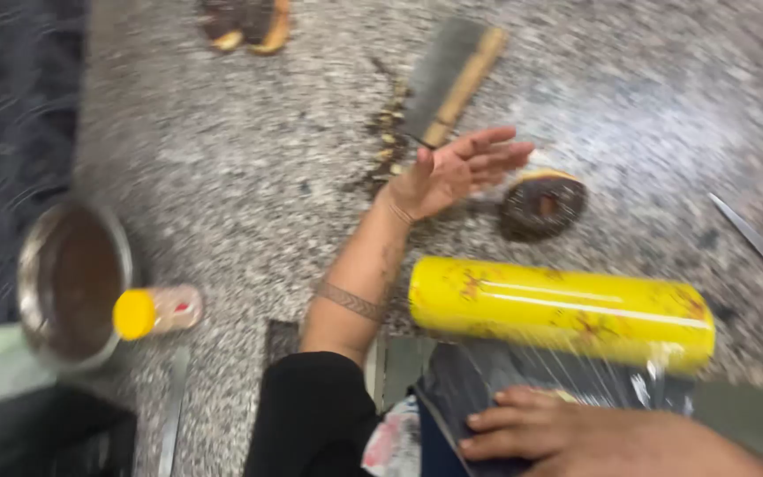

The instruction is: The person wraps individual donuts in plastic wrap by placing them on the film, folding the wrap over them, and cutting the film with scissors.

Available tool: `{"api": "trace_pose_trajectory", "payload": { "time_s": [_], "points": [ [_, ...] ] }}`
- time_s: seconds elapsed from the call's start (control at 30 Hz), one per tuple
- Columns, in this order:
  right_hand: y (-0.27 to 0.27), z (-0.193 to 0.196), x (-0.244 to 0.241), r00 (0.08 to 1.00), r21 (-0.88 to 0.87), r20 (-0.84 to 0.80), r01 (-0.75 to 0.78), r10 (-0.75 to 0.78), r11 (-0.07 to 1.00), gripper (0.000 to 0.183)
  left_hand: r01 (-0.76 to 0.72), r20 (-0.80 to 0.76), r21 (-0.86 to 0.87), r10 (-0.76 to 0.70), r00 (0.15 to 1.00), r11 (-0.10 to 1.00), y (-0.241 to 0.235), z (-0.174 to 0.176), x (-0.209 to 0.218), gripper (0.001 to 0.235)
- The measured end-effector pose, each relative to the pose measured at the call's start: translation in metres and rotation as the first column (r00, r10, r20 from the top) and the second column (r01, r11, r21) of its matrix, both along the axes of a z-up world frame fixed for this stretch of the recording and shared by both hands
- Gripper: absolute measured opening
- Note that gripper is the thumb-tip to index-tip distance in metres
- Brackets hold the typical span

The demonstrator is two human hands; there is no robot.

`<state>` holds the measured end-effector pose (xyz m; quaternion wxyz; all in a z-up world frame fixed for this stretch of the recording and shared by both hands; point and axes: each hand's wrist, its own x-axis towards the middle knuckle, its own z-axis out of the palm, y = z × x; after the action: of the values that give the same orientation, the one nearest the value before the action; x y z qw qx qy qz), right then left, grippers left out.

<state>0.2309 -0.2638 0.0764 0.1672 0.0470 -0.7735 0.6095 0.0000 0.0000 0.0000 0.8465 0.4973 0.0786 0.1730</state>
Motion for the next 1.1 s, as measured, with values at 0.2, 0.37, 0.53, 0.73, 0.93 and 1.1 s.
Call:
{"api": "trace_pose_trajectory", "payload": {
  "time_s": [0.2,0.37,0.53,0.73,0.93,1.1],
  "points": [
    [-0.03,-0.071,0.008,0.807,-0.262,0.557,-0.057,0.199,0.963,0.053,-0.528,-0.118,0.279,0.574,0.81,0.802,0.023,-0.033,-0.129,0.109],
    [-0.025,-0.076,0.016,0.79,-0.231,0.561,-0.138,0.248,0.963,0.059,-0.326,-0.617,0.762,0.781,-0.102,0.559,0.013,-0.048,-0.239,0.124],
    [-0.018,-0.073,0.007,0.667,-0.332,0.669,-0.126,0.328,0.935,0.065,-0.111,-0.724,0.635,0.54,-0.429,0.764,0.008,-0.03,-0.257,0.136],
    [-0.038,-0.108,0.011,0.57,-0.028,0.798,-0.287,0.194,0.958,0.058,0.218,-0.695,0.468,0.509,-0.507,0.856,0.027,-0.007,-0.258,0.113],
    [-0.013,-0.01,-0.001,0.882,-0.265,0.452,-0.01,0.134,0.964,0.054,0.167,-0.292,0.94,0.954,-0.068,0.299,0.036,-0.053,-0.194,0.044],
    [0.013,0.045,-0.011,0.994,-0.107,0.105,0.016,-0.005,0.994,0.045,-0.324,-0.365,0.841,0.897,0.249,0.433,-0.002,-0.015,-0.078,0.02]
  ]
}}
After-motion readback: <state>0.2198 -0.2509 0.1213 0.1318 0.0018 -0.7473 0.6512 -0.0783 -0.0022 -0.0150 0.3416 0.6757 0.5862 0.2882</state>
